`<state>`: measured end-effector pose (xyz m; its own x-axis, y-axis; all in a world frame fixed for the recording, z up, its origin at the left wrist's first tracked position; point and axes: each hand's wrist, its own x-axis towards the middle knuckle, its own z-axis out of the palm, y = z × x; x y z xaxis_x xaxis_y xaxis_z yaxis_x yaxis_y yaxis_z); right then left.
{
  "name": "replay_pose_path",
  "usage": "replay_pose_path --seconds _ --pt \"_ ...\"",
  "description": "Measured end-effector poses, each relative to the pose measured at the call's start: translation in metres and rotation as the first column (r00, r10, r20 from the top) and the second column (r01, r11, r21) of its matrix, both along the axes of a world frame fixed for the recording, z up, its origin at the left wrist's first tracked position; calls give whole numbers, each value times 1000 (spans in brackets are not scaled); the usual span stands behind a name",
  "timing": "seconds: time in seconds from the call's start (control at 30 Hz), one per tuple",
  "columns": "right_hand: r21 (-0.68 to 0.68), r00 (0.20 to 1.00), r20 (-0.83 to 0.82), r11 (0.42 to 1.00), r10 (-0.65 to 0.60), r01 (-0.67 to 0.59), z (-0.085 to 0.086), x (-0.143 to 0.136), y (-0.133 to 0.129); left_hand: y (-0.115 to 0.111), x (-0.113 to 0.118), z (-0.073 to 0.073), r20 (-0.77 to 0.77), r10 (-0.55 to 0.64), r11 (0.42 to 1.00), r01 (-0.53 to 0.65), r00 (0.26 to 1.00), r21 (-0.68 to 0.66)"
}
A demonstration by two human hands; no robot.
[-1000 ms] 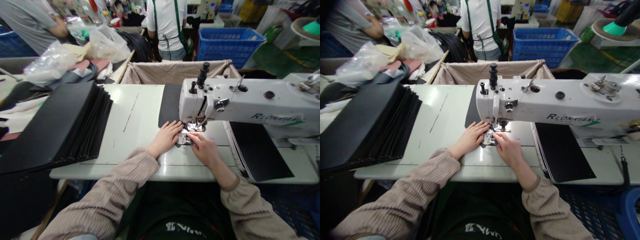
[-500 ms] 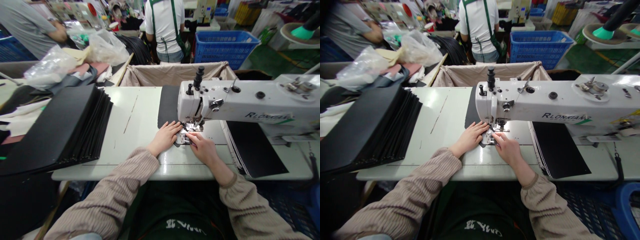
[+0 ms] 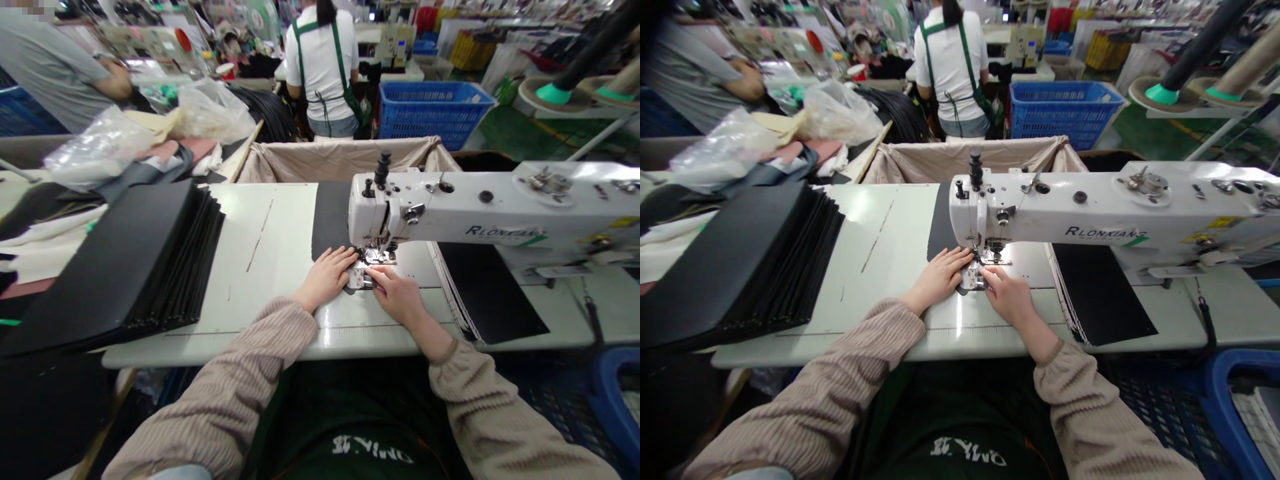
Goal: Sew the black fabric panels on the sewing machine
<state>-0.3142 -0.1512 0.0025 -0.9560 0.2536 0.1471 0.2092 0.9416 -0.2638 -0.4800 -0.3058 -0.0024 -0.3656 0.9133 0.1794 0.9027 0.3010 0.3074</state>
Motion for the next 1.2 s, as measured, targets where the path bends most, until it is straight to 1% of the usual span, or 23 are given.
replay_pose_path --seconds 0.13,0.23,0.27,0.33,0.37,0.43,0.53,0.57,0.63,0.67,0.7,0.77,0.8,0.87,0.97,1.03,1.07,1.13,1.2 --pt "-1 1000 -16 1000 -1 1 2 0 -1 5 -1 -2 -9 55 997 -54 998 56" --pt "-1 999 -32 1000 6 -6 5 1 -2 9 -2 4 -18 129 989 -127 991 77" --pt "-1 999 -36 1000 7 -7 6 2 -2 8 -1 8 -25 168 983 -165 985 85" --pt "-3 999 -41 1000 2 -2 8 3 -3 -2 2 17 -50 304 950 -299 951 93" --pt "-4 999 -42 1000 -1 1 9 3 -3 -13 6 20 -66 379 924 -372 923 91" --pt "-13 999 -44 1000 -5 5 10 4 -3 -44 19 24 -99 503 864 -497 859 78" --pt "-45 998 -63 999 -7 4 10 6 -2 -111 50 20 -131 575 818 -568 808 86" --pt "-62 997 -77 998 -8 4 10 6 -2 -135 62 17 -125 576 818 -569 808 89" --pt "-106 993 -112 994 -21 9 9 7 -1 -177 80 12 -61 526 850 -523 848 63" --pt "-130 991 -131 991 -34 16 9 6 0 -193 86 10 -12 486 874 -485 874 33" --pt "-156 987 -150 988 -49 25 9 6 1 -204 90 10 38 439 898 -439 898 10" --pt "-205 979 -187 978 -80 41 11 7 2 -214 91 12 124 338 941 -338 933 -19" --pt "-224 975 -202 973 -93 46 12 8 3 -213 90 15 152 291 956 -291 944 -23" --pt "-253 969 -224 966 -105 46 15 15 5 -201 85 21 178 225 974 -223 958 -27" --pt "-293 967 -209 953 -146 81 21 39 6 -167 87 33 151 195 980 -197 969 0" --pt "-323 958 -176 933 -226 161 24 63 4 -138 98 38 129 159 986 -165 979 35" --pt "-335 949 -159 919 -271 206 24 76 2 -122 107 39 122 124 990 -130 985 49" --pt "-361 933 -130 892 -337 272 24 101 -3 -88 126 37 109 24 998 -31 994 60" --pt "-386 923 -99 870 -371 308 22 123 -9 -56 146 31 80 -52 998 49 995 44"
